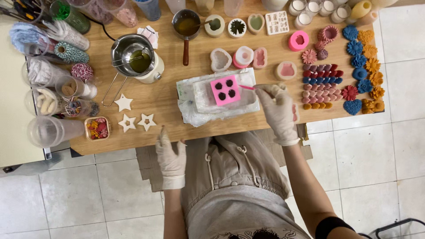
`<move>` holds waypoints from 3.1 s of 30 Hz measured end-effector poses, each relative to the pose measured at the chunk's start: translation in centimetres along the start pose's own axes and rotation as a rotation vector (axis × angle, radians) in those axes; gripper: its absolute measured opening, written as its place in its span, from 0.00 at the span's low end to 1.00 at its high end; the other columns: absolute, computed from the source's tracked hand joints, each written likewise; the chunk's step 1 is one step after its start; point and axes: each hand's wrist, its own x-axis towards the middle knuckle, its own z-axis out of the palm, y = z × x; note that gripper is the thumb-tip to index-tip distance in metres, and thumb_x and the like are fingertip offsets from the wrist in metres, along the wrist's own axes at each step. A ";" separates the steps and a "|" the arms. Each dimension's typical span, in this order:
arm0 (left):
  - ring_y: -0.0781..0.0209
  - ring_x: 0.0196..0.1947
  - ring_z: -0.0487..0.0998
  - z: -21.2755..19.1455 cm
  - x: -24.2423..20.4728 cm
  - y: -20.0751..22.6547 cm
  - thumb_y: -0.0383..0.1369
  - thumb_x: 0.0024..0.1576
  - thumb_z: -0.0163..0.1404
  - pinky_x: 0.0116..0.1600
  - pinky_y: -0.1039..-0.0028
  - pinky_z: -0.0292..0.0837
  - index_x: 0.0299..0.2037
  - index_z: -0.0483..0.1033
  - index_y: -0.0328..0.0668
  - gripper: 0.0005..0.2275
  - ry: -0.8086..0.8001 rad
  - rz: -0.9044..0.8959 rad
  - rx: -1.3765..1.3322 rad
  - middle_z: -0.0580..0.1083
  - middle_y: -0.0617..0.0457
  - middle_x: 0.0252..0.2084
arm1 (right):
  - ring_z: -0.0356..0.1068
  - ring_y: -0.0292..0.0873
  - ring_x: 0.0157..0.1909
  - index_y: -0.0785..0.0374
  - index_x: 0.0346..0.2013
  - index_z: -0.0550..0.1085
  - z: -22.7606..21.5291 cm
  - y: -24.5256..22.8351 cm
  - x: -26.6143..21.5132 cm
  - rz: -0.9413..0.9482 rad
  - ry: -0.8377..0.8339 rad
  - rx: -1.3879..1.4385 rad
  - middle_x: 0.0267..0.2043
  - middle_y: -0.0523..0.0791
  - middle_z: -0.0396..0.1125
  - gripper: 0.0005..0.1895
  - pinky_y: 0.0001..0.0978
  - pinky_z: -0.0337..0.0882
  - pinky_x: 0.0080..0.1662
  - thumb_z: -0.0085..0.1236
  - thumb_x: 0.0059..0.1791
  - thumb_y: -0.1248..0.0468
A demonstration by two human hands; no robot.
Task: The person prepares small decorative elements by hand, uses a pink tool to refine shapes in a mold, and then uses a handheld heat tool to heat liquid in a small pot.
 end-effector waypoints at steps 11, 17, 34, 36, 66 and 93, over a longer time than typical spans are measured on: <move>0.33 0.67 0.65 -0.6 1.9 3.4 0.31 0.58 0.56 0.68 0.52 0.63 0.70 0.60 0.34 0.29 -0.040 0.044 0.017 0.66 0.34 0.68 | 0.64 0.29 0.40 0.66 0.53 0.79 0.6 3.3 0.6 0.269 0.075 0.362 0.40 0.37 0.72 0.13 0.21 0.65 0.42 0.58 0.56 0.64; 0.54 0.56 0.76 -0.5 1.4 8.3 0.39 0.60 0.53 0.62 0.68 0.73 0.65 0.70 0.34 0.25 -0.201 -0.318 -0.822 0.74 0.43 0.59 | 0.70 0.30 0.45 0.66 0.53 0.77 2.0 -4.4 -6.3 0.300 0.119 0.490 0.45 0.39 0.75 0.14 0.19 0.70 0.48 0.57 0.54 0.65; 0.70 0.42 0.77 3.1 4.0 8.4 0.31 0.62 0.54 0.50 0.78 0.72 0.48 0.81 0.34 0.10 -0.210 -0.498 -1.164 0.80 0.54 0.44 | 0.70 0.35 0.41 0.64 0.61 0.72 4.5 -6.8 -9.7 0.511 -0.378 0.743 0.43 0.44 0.74 0.23 0.28 0.72 0.43 0.59 0.50 0.71; 0.71 0.42 0.78 4.8 5.4 5.9 0.30 0.62 0.54 0.50 0.79 0.73 0.47 0.81 0.34 0.09 -0.212 -0.425 -1.068 0.81 0.54 0.44 | 0.67 0.30 0.51 0.64 0.60 0.68 3.8 -6.2 -9.0 0.355 -0.336 0.582 0.53 0.39 0.69 0.26 0.24 0.72 0.51 0.61 0.47 0.70; 0.52 0.40 0.74 2.6 4.8 2.0 0.31 0.60 0.54 0.48 0.62 0.71 0.63 0.66 0.35 0.21 0.013 -0.108 -0.365 0.75 0.46 0.40 | 0.61 0.59 0.62 0.50 0.66 0.65 -1.1 -6.5 1.7 -0.545 -0.472 -0.585 0.66 0.55 0.59 0.44 0.50 0.64 0.60 0.72 0.36 0.59; 0.41 0.57 0.71 4.0 -2.6 -4.7 0.27 0.56 0.56 0.54 0.60 0.73 0.66 0.58 0.32 0.28 0.158 -0.197 -0.256 0.63 0.34 0.62 | 0.66 0.56 0.51 0.49 0.47 0.79 6.9 -3.8 6.4 -0.715 -0.790 -0.784 0.52 0.50 0.63 0.24 0.46 0.69 0.50 0.64 0.36 0.67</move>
